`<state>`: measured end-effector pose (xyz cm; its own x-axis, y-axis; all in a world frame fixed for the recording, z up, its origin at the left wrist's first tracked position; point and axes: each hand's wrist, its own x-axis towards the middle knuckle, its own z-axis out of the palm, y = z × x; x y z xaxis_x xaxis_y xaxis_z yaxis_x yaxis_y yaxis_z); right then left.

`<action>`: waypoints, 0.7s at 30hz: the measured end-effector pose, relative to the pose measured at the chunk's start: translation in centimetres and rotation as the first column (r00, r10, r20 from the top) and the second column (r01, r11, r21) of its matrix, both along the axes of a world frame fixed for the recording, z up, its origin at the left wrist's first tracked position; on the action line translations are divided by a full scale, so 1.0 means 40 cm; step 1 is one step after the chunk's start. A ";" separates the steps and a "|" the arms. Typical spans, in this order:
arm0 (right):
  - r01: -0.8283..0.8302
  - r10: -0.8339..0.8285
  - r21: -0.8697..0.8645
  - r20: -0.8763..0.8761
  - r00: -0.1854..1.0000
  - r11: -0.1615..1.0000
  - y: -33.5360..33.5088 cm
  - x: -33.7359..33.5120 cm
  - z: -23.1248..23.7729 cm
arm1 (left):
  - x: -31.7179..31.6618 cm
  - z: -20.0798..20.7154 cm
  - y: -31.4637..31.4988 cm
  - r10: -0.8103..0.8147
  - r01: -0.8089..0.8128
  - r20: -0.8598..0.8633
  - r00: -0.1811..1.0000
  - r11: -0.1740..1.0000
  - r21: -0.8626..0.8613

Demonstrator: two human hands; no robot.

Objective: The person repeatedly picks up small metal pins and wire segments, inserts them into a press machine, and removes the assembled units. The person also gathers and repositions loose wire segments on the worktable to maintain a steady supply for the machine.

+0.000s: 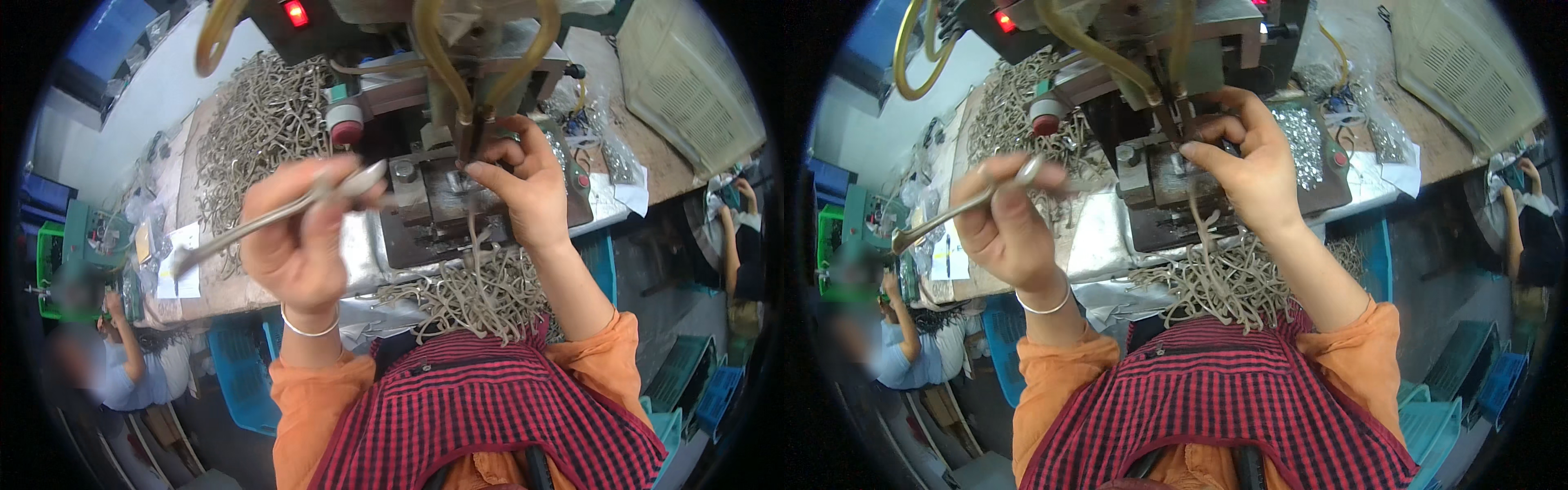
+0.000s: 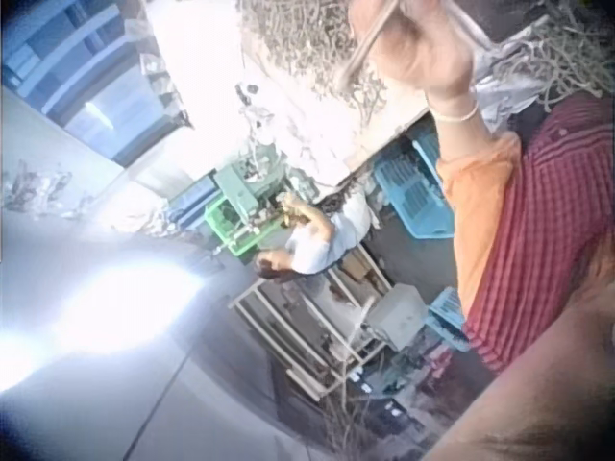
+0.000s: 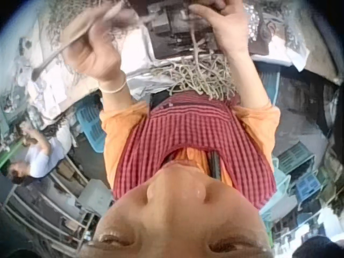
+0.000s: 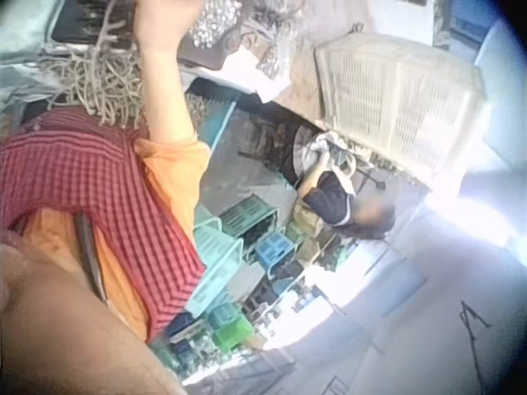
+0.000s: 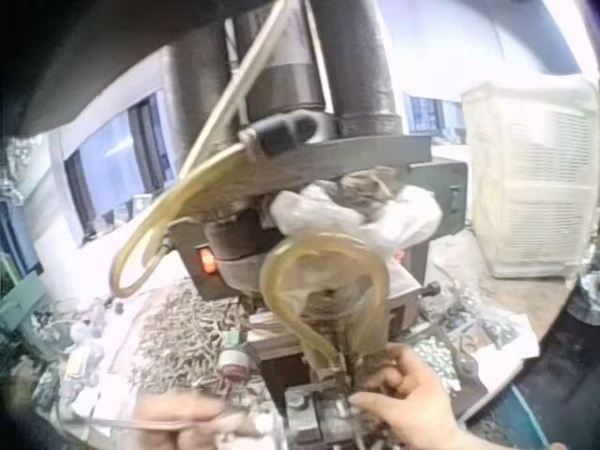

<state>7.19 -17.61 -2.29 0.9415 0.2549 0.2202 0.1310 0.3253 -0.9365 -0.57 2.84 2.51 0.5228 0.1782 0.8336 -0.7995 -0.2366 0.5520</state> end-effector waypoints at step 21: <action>0.742 -0.251 -0.551 0.711 0.657 0.381 -0.251 0.110 -0.201 | -0.030 -0.063 -0.191 -0.918 -0.020 -0.395 -0.016 0.396 -0.918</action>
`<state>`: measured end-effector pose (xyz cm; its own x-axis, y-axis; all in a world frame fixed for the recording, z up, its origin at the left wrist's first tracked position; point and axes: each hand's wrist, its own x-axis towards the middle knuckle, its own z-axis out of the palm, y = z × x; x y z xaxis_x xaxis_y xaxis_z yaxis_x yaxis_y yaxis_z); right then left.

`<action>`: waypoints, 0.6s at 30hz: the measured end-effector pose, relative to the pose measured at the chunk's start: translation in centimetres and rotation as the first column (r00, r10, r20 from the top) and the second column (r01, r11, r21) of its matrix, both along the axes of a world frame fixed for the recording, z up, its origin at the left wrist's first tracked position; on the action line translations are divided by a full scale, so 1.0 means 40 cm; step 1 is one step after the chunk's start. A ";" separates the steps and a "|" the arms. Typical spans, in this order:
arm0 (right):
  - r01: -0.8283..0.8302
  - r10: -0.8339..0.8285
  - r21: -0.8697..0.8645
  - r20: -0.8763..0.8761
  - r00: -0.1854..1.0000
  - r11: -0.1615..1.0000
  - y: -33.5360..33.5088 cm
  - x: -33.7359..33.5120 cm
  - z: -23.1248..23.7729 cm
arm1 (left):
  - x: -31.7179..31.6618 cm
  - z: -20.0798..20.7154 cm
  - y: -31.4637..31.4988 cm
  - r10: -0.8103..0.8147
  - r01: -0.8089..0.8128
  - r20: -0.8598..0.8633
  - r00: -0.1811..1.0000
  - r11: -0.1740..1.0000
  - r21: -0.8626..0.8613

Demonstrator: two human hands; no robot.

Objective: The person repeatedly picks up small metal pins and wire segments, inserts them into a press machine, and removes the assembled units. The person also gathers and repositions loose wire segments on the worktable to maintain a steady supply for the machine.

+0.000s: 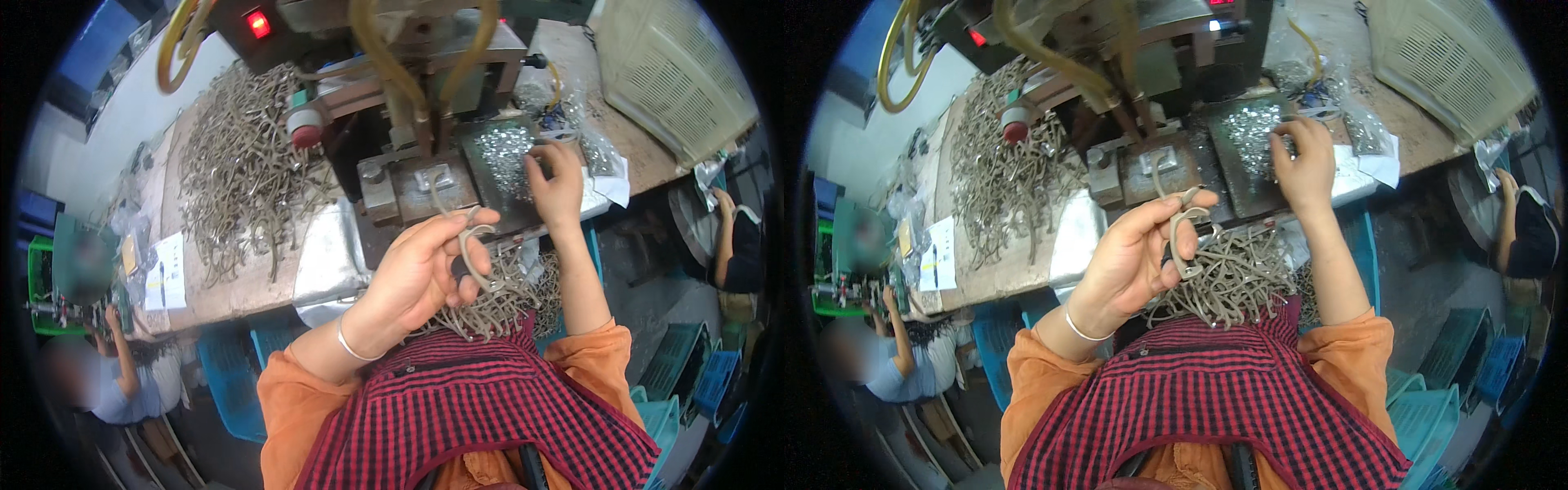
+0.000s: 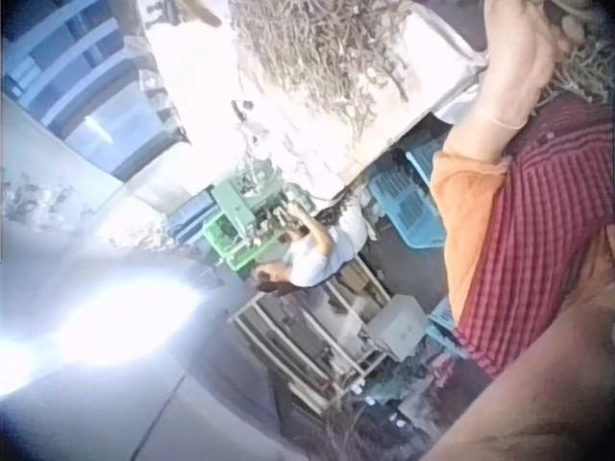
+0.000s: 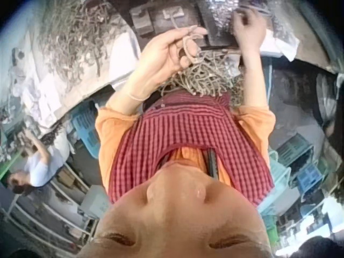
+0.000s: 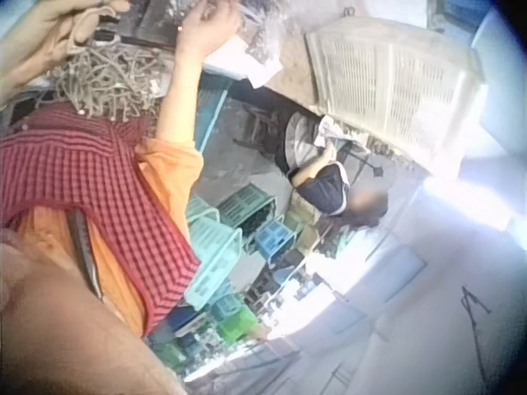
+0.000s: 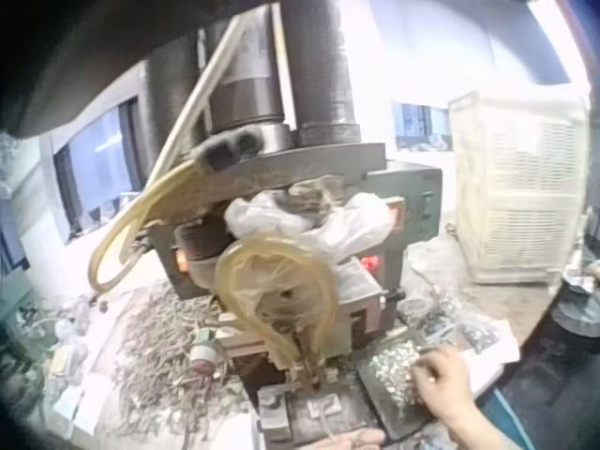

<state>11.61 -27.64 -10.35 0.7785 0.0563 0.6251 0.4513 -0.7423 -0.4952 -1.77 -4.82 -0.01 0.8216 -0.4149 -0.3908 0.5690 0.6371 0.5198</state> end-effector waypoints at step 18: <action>-0.093 0.165 0.337 -0.192 0.968 0.937 -0.017 0.027 -0.068 | -0.151 -0.030 0.203 -0.079 -0.370 0.512 0.856 0.597 0.712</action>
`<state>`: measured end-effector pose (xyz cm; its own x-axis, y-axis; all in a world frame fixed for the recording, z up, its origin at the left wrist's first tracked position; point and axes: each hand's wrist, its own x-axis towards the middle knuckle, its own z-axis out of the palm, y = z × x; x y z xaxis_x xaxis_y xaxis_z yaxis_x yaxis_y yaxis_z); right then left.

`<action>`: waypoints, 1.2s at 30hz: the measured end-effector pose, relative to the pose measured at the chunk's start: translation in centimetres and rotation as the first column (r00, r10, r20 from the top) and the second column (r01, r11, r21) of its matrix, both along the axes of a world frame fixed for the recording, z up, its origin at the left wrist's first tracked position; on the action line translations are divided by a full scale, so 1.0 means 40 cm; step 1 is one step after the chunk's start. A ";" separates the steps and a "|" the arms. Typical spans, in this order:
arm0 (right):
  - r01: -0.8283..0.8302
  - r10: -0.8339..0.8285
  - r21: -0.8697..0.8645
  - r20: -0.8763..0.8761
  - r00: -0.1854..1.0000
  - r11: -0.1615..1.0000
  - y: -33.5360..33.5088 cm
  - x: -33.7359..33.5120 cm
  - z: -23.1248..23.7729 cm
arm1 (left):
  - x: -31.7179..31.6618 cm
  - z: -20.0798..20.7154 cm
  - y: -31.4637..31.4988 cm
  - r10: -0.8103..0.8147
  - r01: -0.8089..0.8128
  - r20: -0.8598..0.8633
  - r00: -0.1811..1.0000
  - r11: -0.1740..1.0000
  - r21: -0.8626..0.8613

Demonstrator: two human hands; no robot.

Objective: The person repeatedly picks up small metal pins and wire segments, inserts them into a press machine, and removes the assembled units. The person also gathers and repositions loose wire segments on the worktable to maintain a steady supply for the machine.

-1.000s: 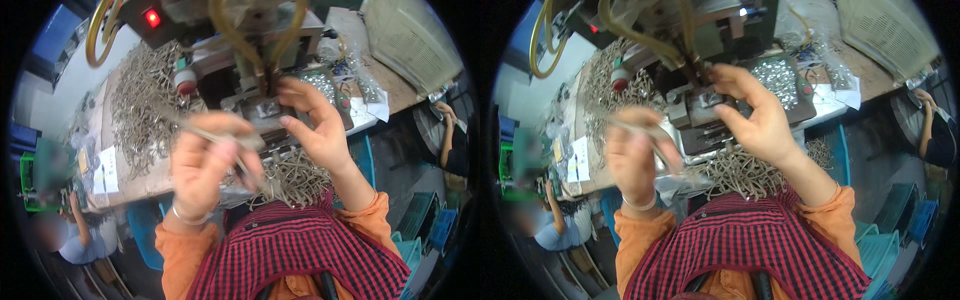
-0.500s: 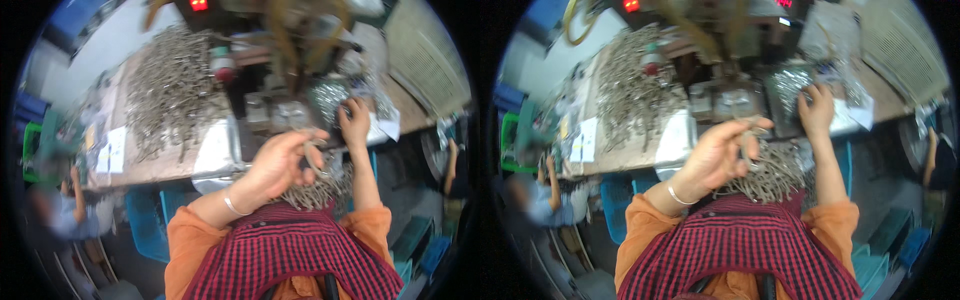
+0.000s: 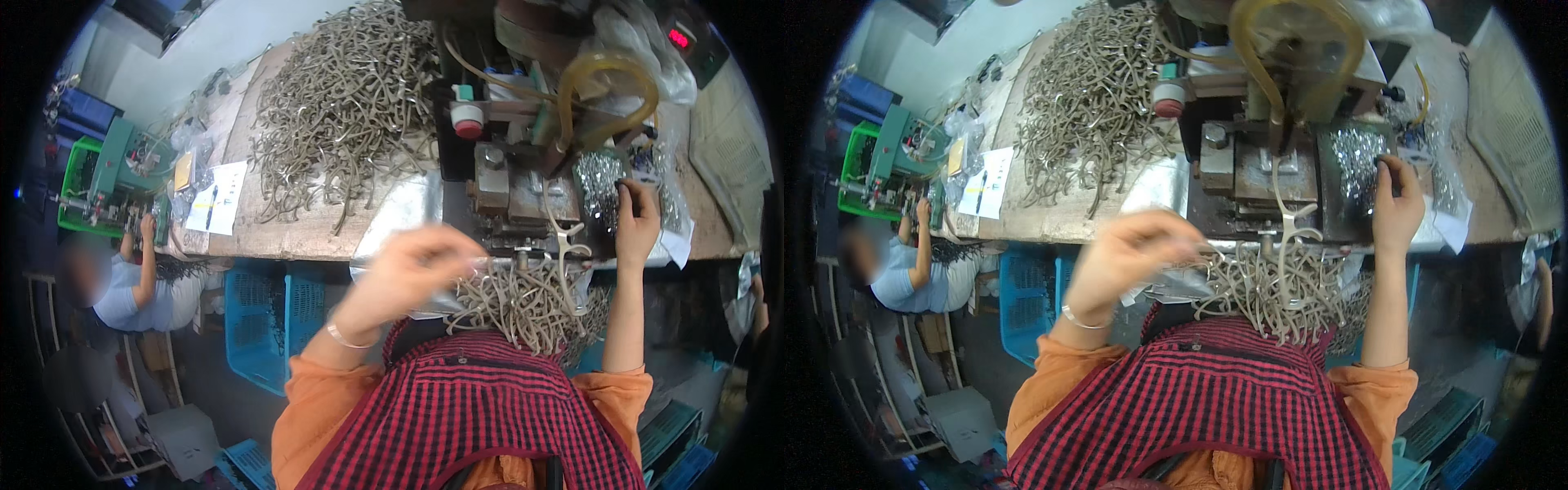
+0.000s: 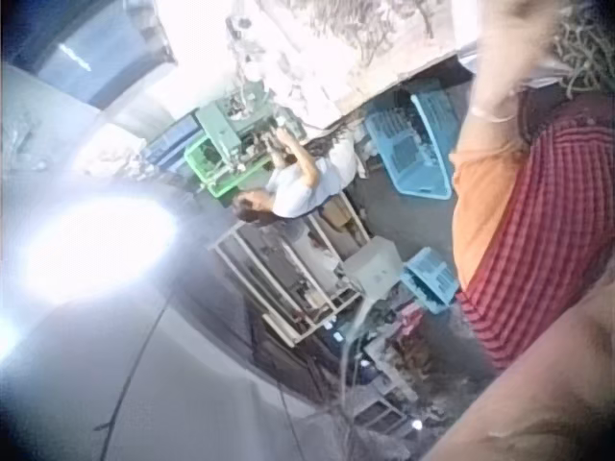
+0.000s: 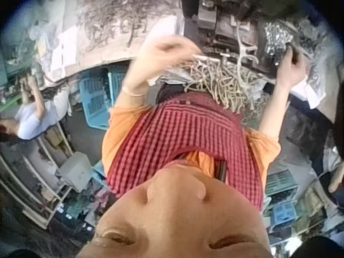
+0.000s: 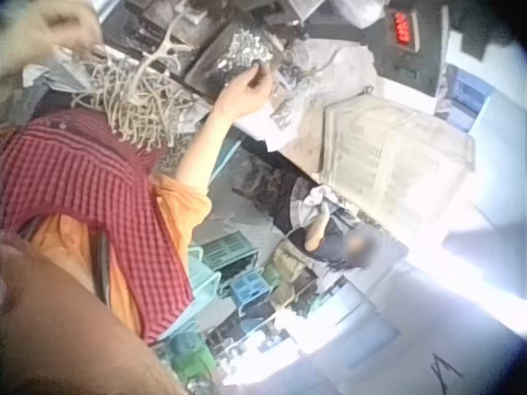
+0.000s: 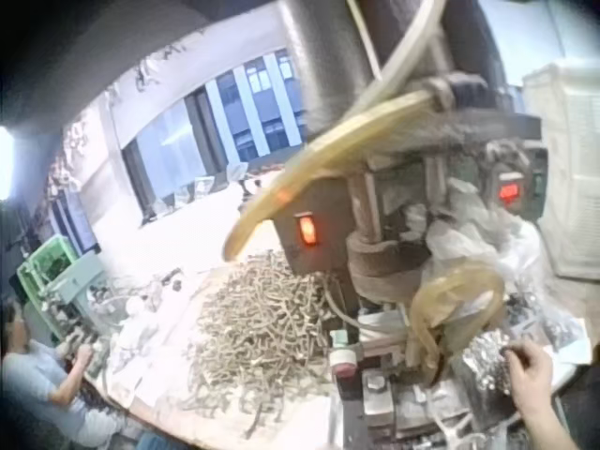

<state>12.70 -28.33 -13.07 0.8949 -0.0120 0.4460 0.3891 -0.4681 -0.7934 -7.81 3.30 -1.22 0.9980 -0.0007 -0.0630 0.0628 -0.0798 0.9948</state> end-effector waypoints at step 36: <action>-0.331 0.450 0.526 -0.113 0.886 0.784 0.248 -0.132 0.233 | 0.137 -0.152 0.091 0.670 -0.663 0.384 0.636 0.728 -0.173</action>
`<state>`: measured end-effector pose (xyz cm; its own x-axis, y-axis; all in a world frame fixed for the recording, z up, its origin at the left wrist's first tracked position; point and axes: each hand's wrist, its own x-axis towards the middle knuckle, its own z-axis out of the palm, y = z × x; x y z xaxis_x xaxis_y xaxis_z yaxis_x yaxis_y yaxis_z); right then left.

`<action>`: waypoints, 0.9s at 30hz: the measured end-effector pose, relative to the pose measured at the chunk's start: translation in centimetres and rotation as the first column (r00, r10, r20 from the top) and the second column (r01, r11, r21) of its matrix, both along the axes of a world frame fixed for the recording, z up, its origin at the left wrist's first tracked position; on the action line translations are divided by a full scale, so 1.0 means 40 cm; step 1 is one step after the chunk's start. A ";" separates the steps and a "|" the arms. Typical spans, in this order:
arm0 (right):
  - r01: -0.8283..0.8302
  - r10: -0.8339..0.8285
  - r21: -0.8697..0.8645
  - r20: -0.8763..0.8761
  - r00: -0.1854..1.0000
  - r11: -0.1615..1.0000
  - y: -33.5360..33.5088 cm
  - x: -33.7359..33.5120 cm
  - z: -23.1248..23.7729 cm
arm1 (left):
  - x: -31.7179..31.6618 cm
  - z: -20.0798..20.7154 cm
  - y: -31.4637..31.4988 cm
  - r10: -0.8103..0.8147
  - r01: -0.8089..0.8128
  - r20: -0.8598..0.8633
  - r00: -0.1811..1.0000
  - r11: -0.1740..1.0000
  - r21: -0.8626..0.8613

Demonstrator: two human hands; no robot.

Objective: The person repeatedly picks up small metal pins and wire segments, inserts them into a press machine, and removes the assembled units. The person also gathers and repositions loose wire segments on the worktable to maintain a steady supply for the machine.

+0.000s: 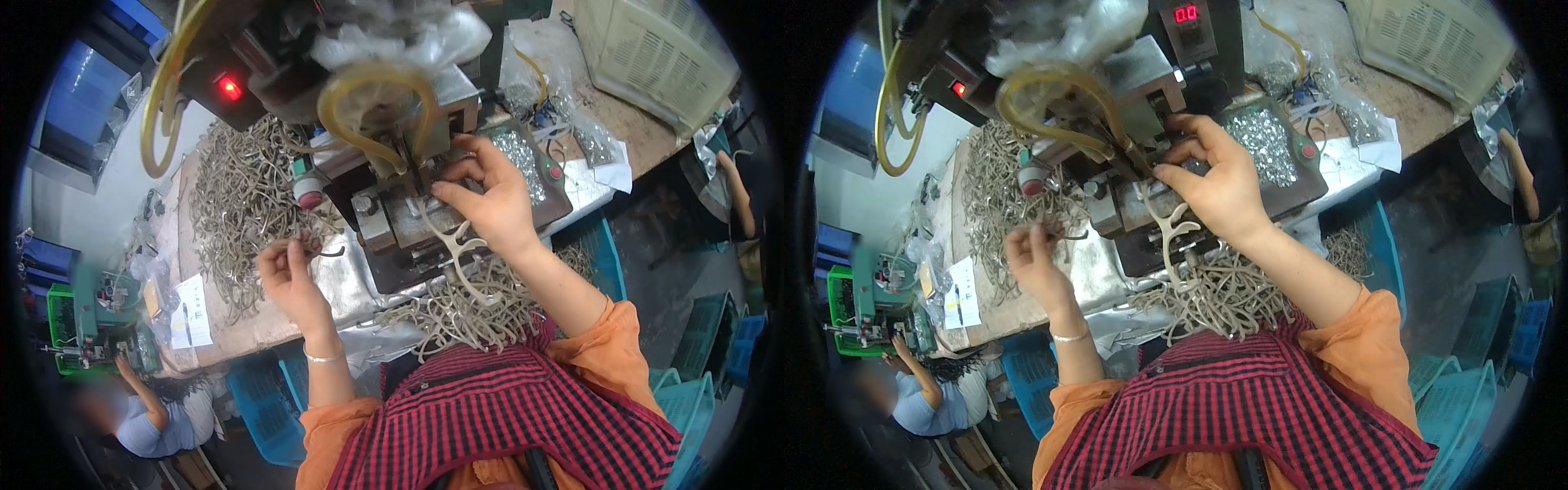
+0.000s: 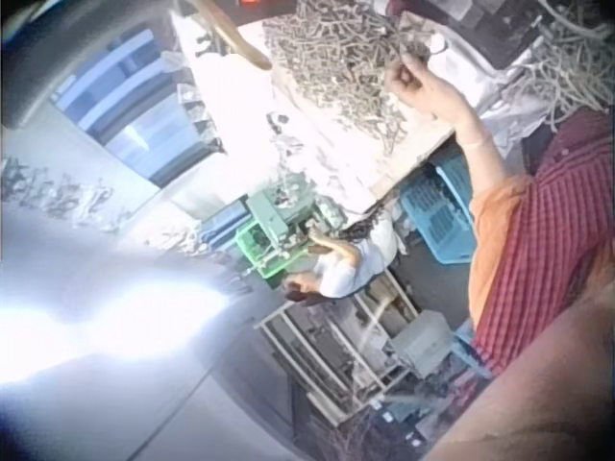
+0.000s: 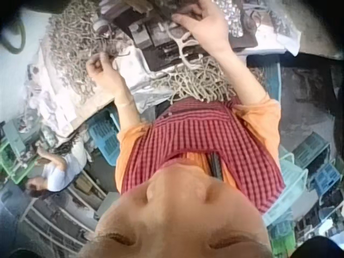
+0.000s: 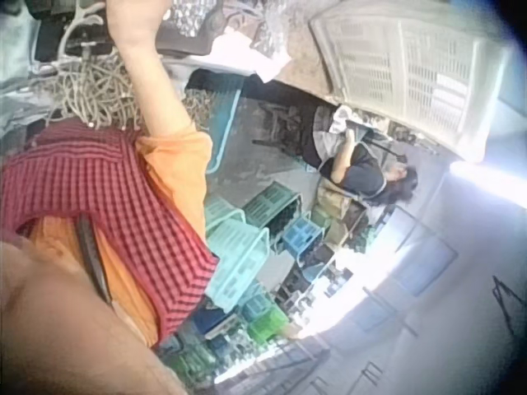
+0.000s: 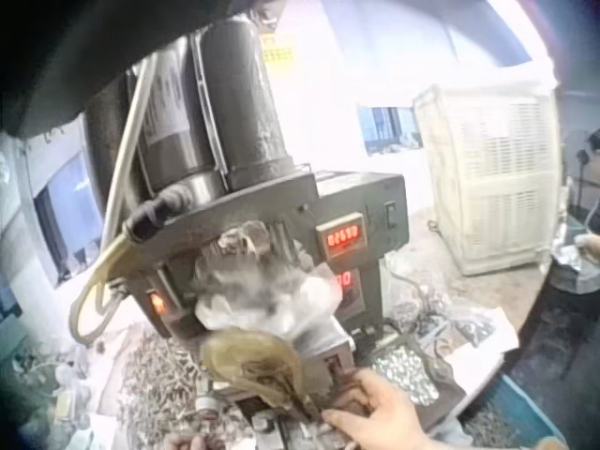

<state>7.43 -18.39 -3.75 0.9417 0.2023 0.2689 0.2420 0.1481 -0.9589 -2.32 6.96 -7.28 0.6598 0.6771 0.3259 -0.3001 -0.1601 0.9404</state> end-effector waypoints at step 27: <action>0.614 -0.335 -0.607 0.518 0.787 0.504 -0.214 0.098 -0.172 | 0.071 0.181 -0.216 -0.678 0.199 -0.028 0.735 0.176 0.964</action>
<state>11.37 -26.97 -10.61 0.8500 0.0002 0.5267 0.3362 -0.7700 -0.5423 0.54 -1.70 -0.04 0.4080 -0.5609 0.7204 -0.8622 -0.4963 0.1018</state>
